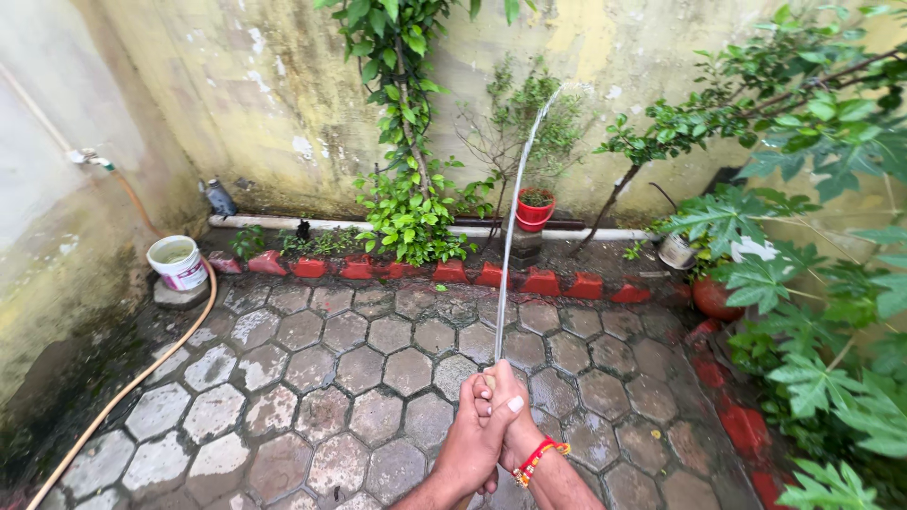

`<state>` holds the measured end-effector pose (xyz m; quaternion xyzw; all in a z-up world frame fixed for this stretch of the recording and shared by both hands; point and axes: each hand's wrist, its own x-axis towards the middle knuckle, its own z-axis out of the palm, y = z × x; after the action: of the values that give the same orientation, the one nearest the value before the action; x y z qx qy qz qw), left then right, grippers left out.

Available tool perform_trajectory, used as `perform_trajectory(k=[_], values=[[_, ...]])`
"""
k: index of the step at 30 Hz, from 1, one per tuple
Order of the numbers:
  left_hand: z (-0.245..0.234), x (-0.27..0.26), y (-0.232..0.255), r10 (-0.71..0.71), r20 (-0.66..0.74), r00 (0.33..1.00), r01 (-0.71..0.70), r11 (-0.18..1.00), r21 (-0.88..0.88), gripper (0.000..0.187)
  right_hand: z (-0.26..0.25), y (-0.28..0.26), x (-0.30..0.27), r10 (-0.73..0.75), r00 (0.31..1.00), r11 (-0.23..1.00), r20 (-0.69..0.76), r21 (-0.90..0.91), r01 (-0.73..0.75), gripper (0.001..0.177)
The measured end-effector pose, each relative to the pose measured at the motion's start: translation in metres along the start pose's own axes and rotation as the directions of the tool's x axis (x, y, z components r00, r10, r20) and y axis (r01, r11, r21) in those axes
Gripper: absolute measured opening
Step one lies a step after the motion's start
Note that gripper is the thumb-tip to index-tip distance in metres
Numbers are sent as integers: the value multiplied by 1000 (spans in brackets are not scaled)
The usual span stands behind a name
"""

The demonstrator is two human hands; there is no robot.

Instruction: The person waters various potted plants and garden vegetation using a hose while walking around an outdoor patio.

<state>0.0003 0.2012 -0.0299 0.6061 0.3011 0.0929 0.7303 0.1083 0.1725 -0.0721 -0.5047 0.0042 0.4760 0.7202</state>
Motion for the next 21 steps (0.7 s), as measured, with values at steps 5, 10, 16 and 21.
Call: perform_trajectory(k=[5, 10, 16, 21], values=[[33, 14, -2, 56, -54, 997, -59, 997, -56, 70, -23, -21, 2, 51, 998, 998, 48, -38, -49, 46], [84, 20, 10, -6, -22, 1000, 7, 999, 52, 76, -70, -51, -6, 47, 998, 999, 41, 5, -47, 47], [142, 28, 13, -66, 39, 997, 61, 989, 132, 79, -130, -75, -12, 70, 995, 996, -70, 58, -66, 45], [161, 28, 9, -77, 59, 995, 68, 988, 139, 77, -151, -77, -14, 52, 995, 998, -84, 32, -50, 44]])
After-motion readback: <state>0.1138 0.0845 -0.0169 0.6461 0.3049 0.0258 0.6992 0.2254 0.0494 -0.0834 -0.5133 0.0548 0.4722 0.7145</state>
